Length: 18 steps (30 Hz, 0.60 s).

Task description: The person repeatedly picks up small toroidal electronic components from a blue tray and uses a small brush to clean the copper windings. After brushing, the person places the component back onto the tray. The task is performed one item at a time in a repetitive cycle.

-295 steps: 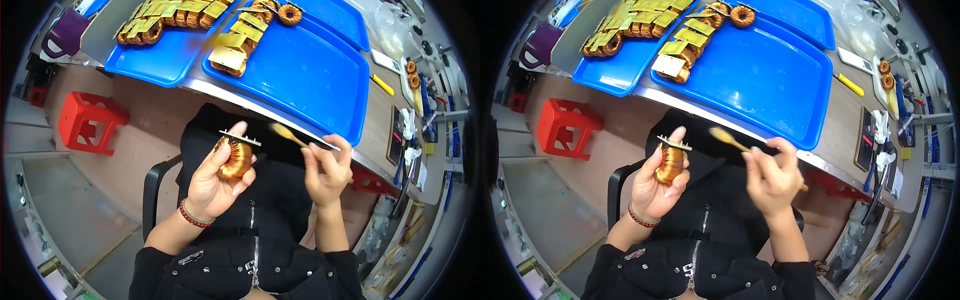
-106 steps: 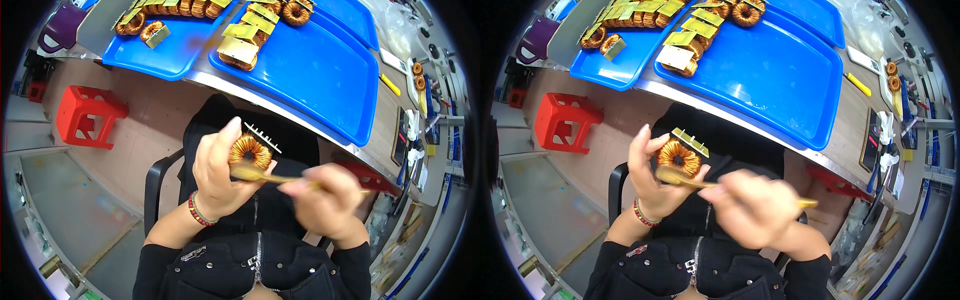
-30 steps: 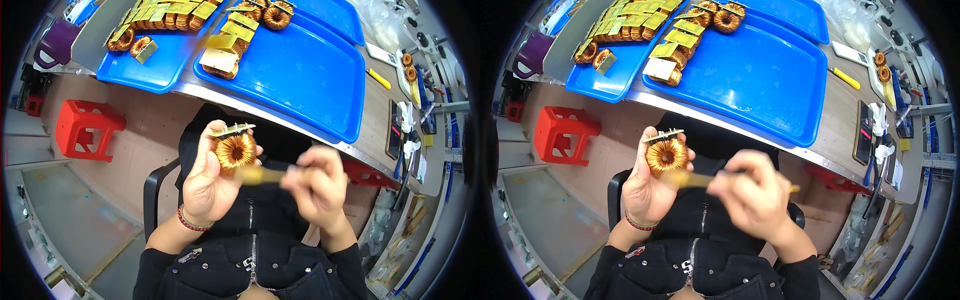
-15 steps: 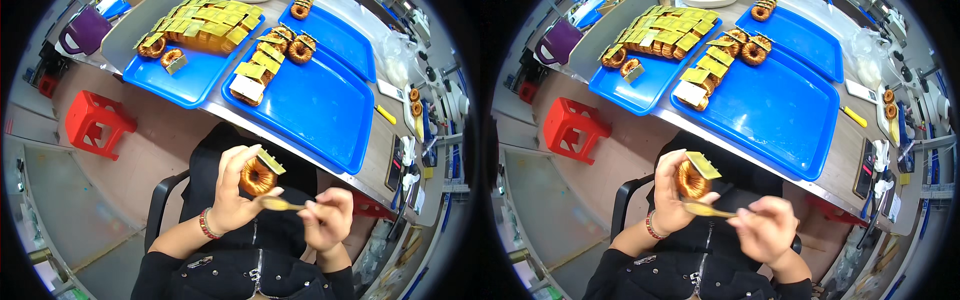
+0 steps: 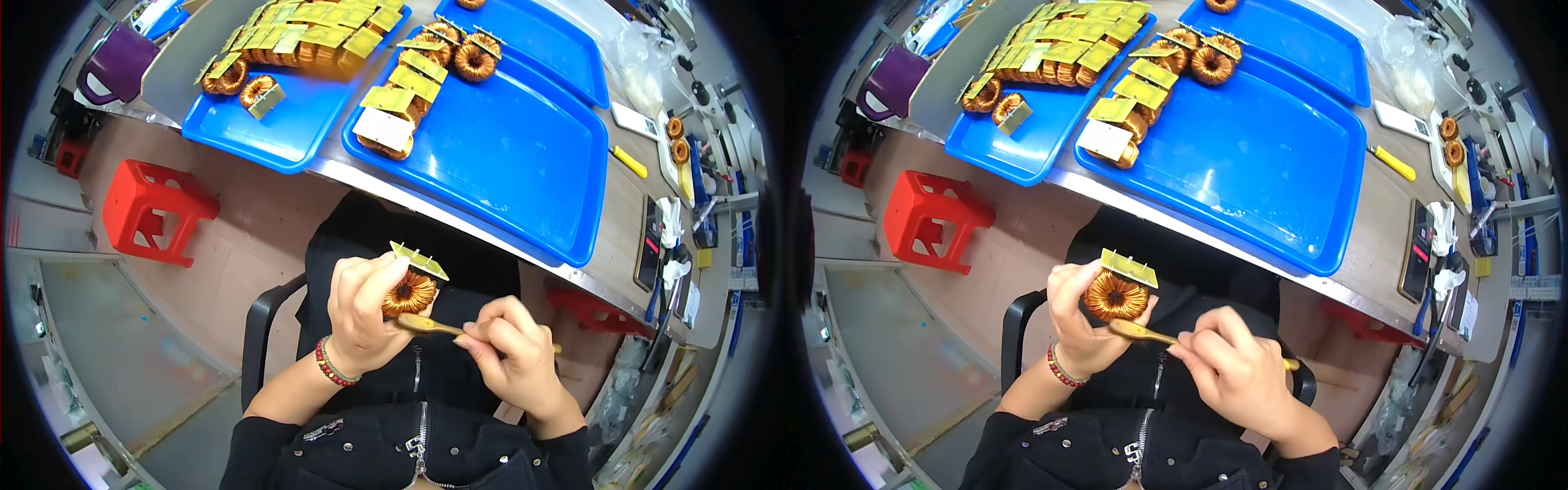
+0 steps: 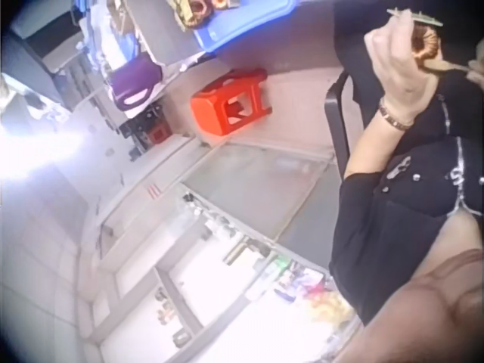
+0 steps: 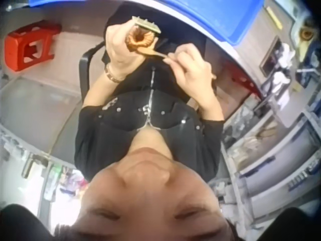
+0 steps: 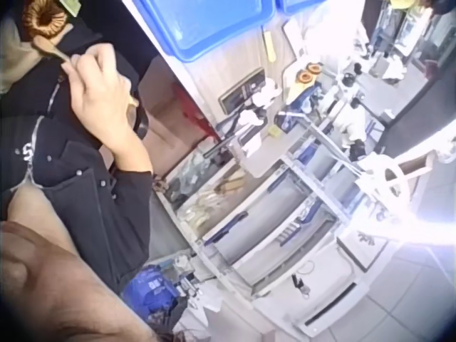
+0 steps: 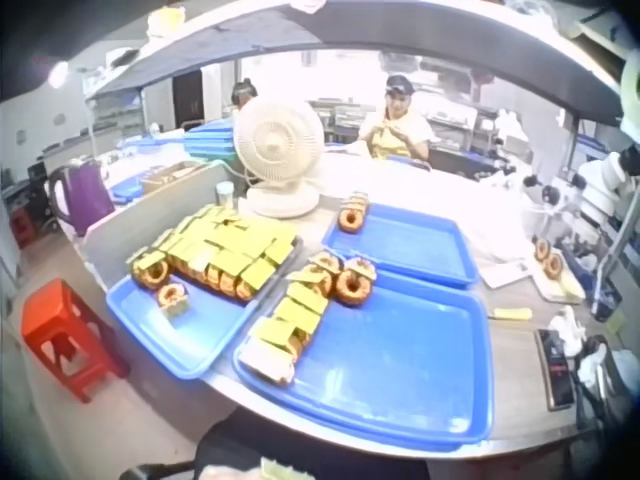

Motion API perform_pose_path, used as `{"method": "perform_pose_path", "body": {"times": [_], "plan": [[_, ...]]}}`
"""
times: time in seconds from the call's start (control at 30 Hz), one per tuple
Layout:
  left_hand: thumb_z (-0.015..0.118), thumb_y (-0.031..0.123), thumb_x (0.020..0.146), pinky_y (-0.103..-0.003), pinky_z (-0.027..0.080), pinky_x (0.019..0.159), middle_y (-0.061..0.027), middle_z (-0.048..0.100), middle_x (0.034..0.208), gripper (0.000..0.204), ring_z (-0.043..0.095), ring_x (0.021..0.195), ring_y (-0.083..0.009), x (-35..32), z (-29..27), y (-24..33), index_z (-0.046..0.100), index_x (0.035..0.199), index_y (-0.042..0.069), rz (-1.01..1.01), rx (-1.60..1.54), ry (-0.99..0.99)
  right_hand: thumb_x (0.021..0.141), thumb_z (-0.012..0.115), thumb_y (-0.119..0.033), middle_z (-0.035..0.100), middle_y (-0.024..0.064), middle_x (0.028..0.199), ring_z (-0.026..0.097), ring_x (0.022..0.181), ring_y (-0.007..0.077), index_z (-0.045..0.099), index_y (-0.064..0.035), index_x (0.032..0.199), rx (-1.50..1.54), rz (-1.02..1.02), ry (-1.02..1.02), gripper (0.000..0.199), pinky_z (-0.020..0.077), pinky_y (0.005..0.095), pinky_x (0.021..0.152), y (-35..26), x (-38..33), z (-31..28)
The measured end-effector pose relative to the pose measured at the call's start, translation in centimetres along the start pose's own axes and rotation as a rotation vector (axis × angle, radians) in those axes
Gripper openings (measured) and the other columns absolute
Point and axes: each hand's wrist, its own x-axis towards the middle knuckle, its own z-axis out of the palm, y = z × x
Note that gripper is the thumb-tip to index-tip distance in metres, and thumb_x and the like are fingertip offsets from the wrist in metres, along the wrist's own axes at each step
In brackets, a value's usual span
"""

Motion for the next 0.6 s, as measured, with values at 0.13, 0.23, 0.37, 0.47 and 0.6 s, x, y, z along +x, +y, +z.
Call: {"method": "perform_pose_path", "body": {"times": [0.13, 0.23, 0.37, 0.47, 0.6], "plan": [[0.084, 0.009, 0.055, -0.032, 0.041, 0.069, -0.0115, 0.047, 0.104, 0.088, 0.049, 0.085, -0.0228, 1.4, -0.6, 1.1, 0.029, 0.123, 0.001, 0.086, 0.065, -0.02, 0.072, 0.071, -0.011, 0.053, 0.0041, 0.076, 0.051, 0.045, 0.0172, 0.06, -0.0025, 0.072, -0.082, -0.057, 0.29, 0.014, 0.0406, 0.0265, 0.039, -0.7, 0.2, 0.7], [0.083, 0.006, 0.056, -0.029, 0.047, 0.074, -0.0133, 0.043, 0.111, 0.098, 0.052, 0.092, -0.0215, 0.5, -0.7, 0.7, 0.02, 0.13, -0.001, -0.039, 0.039, -0.108, 0.07, 0.072, -0.01, 0.053, 0.0064, 0.075, 0.053, 0.048, 0.0176, 0.061, -0.003, 0.072, 0.147, -0.004, -0.054, 0.013, 0.0402, 0.028, 0.042, -0.2, 0.3, -1.0], [0.082, -0.001, 0.055, -0.026, 0.05, 0.078, -0.0119, 0.04, 0.109, 0.107, 0.054, 0.094, -0.0202, -0.1, -0.5, 0.6, 0.011, 0.134, -0.001, -0.218, -0.168, -0.08, 0.071, 0.072, -0.008, 0.053, 0.0066, 0.078, 0.056, 0.066, 0.014, 0.062, -0.003, 0.075, 0.464, 0.117, -0.259, 0.012, 0.0403, 0.0241, 0.052, 1.7, 1.1, -2.6], [0.084, 0.001, 0.053, -0.027, 0.05, 0.075, -0.012, 0.041, 0.108, 0.11, 0.055, 0.09, -0.0209, 0.5, -0.4, 0.7, 0.009, 0.134, -0.001, -0.14, -0.146, -0.065, 0.074, 0.069, -0.001, 0.054, 0.005, 0.092, 0.052, 0.079, 0.0076, 0.058, -0.0001, 0.096, 0.918, 0.221, 0.042, 0.025, 0.0422, 0.0193, 0.066, 3.3, 0.7, -1.0], [0.086, 0.006, 0.051, -0.029, 0.048, 0.068, -0.0121, 0.042, 0.107, 0.115, 0.055, 0.085, -0.0216, 1.8, -0.5, 0.6, 0.006, 0.134, 0.001, 0.051, -0.007, -0.026, 0.073, 0.069, 0.004, 0.05, 0.0082, 0.111, 0.053, 0.101, 0.0118, 0.045, 0.0014, 0.116, 1.074, 0.205, -0.035, 0.049, 0.0444, 0.022, 0.079, 3.3, 2.8, -1.3]]}}
